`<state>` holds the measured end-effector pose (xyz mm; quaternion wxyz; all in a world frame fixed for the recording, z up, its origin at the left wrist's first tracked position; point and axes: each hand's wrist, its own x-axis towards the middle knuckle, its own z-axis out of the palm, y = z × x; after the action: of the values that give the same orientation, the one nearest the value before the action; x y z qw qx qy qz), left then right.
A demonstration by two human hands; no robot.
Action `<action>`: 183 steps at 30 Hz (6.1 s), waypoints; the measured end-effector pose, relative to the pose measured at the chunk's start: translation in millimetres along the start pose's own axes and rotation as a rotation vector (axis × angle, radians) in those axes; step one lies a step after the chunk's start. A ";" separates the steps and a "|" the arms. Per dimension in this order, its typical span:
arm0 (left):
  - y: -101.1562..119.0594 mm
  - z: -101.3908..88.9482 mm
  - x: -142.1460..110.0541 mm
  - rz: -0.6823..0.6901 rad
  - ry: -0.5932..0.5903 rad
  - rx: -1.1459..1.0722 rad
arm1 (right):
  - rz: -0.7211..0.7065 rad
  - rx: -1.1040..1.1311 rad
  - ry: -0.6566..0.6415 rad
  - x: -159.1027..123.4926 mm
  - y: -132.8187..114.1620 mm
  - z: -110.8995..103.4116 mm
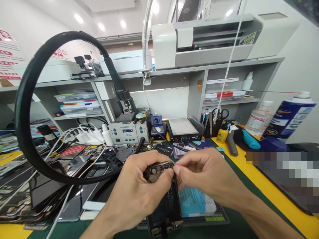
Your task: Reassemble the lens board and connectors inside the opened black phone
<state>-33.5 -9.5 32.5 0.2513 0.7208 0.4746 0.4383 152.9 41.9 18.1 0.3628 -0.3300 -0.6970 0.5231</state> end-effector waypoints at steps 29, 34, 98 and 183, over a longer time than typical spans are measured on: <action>-16.8 3.1 8.6 -0.230 0.098 -0.420 | 0.110 0.255 -0.154 4.9 -3.4 -2.2; -24.8 5.5 6.0 -0.220 0.103 -0.420 | 0.142 0.277 -0.091 3.2 -5.6 3.9; -34.6 25.5 -7.8 -0.419 -0.413 -1.199 | 0.034 0.382 0.209 10.1 10.5 -12.3; -92.7 -33.4 3.9 -0.177 -0.406 0.326 | 0.302 -0.098 -0.058 -16.0 43.9 -34.4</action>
<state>-104.9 31.5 -21.8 0.2593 0.7805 0.5399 0.1789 194.0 55.6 -20.5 0.2432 -0.4333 -0.6742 0.5464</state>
